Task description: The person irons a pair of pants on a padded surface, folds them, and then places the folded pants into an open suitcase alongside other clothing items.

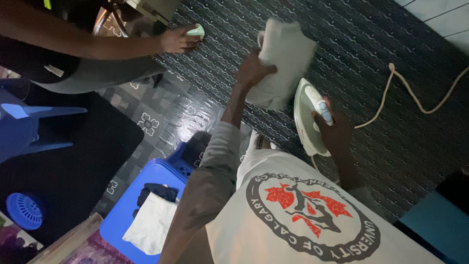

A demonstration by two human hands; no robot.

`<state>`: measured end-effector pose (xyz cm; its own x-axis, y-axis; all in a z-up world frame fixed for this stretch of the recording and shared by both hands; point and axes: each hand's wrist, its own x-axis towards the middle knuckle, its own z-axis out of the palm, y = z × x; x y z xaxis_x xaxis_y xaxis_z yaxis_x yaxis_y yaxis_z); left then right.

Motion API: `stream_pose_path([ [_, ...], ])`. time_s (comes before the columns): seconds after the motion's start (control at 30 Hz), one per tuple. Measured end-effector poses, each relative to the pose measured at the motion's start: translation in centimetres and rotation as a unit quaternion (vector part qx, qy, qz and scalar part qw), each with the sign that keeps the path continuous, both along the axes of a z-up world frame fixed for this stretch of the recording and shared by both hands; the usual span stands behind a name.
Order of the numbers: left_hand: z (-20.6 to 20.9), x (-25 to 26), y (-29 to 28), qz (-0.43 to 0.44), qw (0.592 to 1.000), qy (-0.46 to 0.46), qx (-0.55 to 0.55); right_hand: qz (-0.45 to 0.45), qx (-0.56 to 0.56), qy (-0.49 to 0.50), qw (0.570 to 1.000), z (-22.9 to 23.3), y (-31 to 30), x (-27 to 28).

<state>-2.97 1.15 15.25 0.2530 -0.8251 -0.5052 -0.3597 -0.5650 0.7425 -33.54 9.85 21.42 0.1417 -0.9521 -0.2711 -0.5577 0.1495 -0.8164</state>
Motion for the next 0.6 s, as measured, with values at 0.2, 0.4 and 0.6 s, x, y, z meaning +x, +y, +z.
stream_pose_path([
  [0.2, 6.8, -1.9, -0.9, -0.029, 0.938, -0.325, -0.116, 0.010, -0.071, 0.014, 0.997, -0.8, 0.5, -0.9],
  [0.4, 0.6, -8.7, 3.7, -0.215, 0.875, -0.424, -0.094, -0.017, -0.050, 0.038, 0.998, 0.1, 0.7, -1.8],
  [0.6, -5.3, -11.5, 9.3, -0.178, 0.891, -0.339, -0.242, -0.024, -0.040, 0.056, 0.997, 2.1, 0.1, -1.9],
])
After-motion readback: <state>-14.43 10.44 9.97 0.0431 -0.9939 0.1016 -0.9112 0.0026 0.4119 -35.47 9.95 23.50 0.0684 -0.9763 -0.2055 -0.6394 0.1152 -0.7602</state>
